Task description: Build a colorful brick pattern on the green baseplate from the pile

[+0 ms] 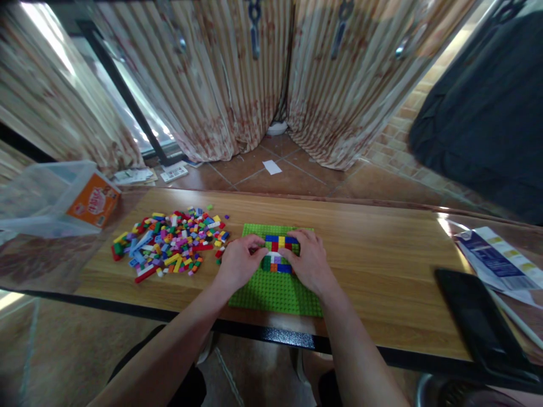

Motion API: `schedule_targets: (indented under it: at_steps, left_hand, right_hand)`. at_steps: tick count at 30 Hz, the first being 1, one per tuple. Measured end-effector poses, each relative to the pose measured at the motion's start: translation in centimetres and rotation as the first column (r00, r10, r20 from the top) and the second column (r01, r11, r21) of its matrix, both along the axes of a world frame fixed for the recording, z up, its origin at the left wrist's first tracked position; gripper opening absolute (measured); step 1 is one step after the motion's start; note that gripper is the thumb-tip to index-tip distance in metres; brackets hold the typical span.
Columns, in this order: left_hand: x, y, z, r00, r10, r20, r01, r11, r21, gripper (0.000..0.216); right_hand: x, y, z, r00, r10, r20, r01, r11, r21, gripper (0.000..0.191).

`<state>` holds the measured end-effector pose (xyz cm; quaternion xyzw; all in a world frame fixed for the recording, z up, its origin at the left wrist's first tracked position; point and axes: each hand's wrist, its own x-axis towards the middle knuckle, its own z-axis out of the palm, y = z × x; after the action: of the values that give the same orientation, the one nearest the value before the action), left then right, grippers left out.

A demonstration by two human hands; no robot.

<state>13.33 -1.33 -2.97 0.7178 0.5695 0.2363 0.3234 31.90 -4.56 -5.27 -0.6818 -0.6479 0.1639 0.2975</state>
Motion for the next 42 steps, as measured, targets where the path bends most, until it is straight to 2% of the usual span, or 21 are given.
schedule_targets:
  at_steps: [6,11,15,18,20,22,24,27,31,37,42]
  left_hand:
    - [-0.4,0.3,-0.1,0.999,-0.043,-0.006,0.043,0.999,-0.026,0.016]
    - [-1.0,0.5,-0.5,0.995,-0.085,0.058,0.084,0.996,0.031,0.017]
    - [-1.0,-0.3,-0.6,0.985,-0.112,0.129,0.086,0.978,0.189,0.019]
    - [-0.7,-1.4,-0.7,0.975,-0.211,0.076,0.167,0.91,0.38,0.023]
    - [-0.5,-2.2,-0.9,0.955,-0.298,-0.017,0.274,0.854,0.443,0.03]
    - [-0.2,-2.9,-1.3,0.928,-0.355,-0.115,0.368,0.822,0.433,0.04]
    - [0.1,-3.4,-1.7,0.906,-0.369,-0.206,0.422,0.816,0.395,0.048]
    - [0.5,-4.0,-2.0,0.879,-0.357,-0.317,0.457,0.821,0.342,0.053]
    - [0.8,-4.6,-2.1,0.853,-0.347,-0.39,0.478,0.819,0.317,0.061]
    - [0.8,-5.1,-2.4,0.867,-0.357,-0.347,0.467,0.824,0.321,0.067]
    - [0.2,-4.8,-1.7,0.909,-0.359,-0.212,0.414,0.834,0.364,0.053]
  right_hand:
    - [0.0,-0.1,0.1,0.999,0.005,-0.032,-0.005,1.0,-0.001,0.04]
    - [0.8,0.2,0.1,0.971,-0.071,-0.23,0.074,0.997,0.008,0.045]
    - [1.4,0.6,0.1,0.916,-0.171,-0.364,0.176,0.984,-0.021,0.044]
    - [1.6,0.8,0.0,0.904,-0.196,-0.381,0.206,0.978,-0.014,0.045]
    - [1.6,0.8,0.0,0.899,-0.193,-0.393,0.205,0.979,-0.012,0.047]
    - [1.6,0.8,-0.1,0.899,-0.189,-0.396,0.205,0.979,-0.004,0.046]
    - [1.6,0.7,-0.1,0.904,-0.19,-0.384,0.208,0.978,0.007,0.043]
    - [1.6,0.7,0.0,0.916,-0.179,-0.358,0.195,0.981,0.007,0.041]
    - [1.3,0.6,0.3,0.938,-0.17,-0.303,0.181,0.983,0.009,0.039]
    - [0.8,0.4,0.4,0.964,-0.198,-0.18,0.205,0.979,0.023,0.037]
    - [0.0,0.4,1.0,0.95,-0.281,-0.134,0.294,0.951,0.097,0.038]
